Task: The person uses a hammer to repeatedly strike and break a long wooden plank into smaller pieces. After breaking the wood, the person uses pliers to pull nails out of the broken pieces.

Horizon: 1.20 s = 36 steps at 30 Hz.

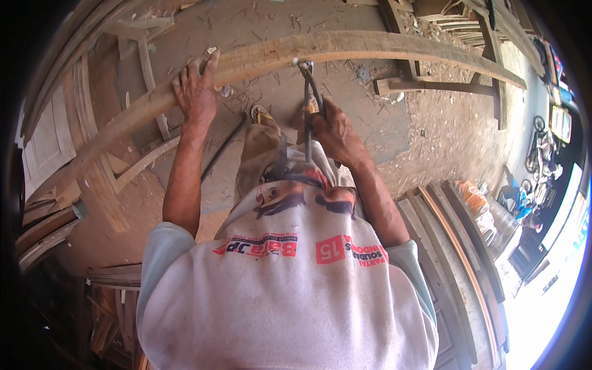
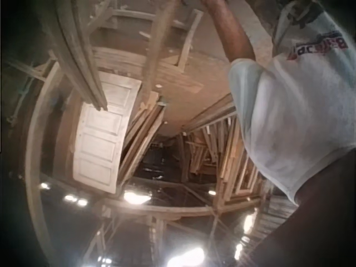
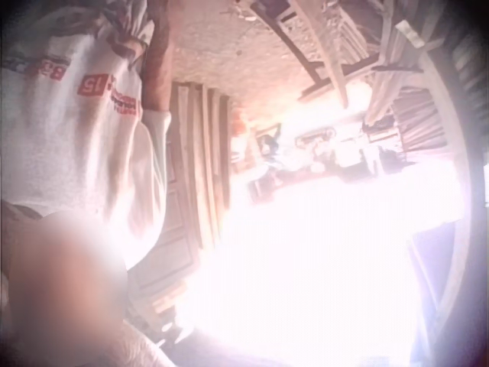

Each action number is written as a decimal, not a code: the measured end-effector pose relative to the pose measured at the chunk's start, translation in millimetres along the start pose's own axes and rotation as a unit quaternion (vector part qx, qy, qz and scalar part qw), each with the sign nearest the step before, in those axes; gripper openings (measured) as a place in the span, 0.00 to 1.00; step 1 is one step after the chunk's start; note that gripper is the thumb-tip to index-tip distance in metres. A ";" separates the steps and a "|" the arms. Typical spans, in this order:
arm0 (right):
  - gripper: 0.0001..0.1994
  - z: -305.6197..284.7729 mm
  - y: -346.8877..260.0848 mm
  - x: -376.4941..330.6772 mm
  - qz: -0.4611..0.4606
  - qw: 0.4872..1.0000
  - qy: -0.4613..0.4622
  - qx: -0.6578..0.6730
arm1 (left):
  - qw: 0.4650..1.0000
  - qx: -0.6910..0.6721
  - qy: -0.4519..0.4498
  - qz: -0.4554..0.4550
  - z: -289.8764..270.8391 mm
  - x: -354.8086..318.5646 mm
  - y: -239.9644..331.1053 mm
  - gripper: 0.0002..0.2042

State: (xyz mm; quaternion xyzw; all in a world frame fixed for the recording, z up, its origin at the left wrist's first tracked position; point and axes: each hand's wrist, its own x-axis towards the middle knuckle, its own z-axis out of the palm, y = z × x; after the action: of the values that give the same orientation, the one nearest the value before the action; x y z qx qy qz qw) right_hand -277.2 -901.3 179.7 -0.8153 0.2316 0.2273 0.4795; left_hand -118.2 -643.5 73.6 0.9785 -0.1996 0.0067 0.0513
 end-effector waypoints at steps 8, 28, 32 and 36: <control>0.19 2.2 10.4 4.9 0.033 0.999 -0.012 0.022 | 1.000 0.002 -0.018 -0.011 -1.7 0.4 3.8 0.41; 0.11 -15.1 84.1 36.3 -0.169 0.983 -0.019 -0.063 | 0.999 0.005 -0.024 -0.027 7.4 -1.7 5.0 0.46; 0.11 -60.6 75.9 47.0 -0.166 0.973 -0.041 -0.158 | 1.000 0.002 -0.008 -0.021 3.8 -2.9 7.5 0.46; 0.10 -99.3 33.6 48.6 -0.219 0.914 -0.070 -0.334 | 0.998 -0.019 -0.033 -0.040 -6.7 -13.5 7.5 0.42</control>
State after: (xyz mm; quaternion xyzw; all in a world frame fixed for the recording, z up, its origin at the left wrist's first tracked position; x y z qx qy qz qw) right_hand -244.1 -1011.7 171.6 -0.9401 -0.0761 0.2377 0.2323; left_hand -133.5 -644.3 80.6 0.9842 -0.1622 -0.0318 0.0630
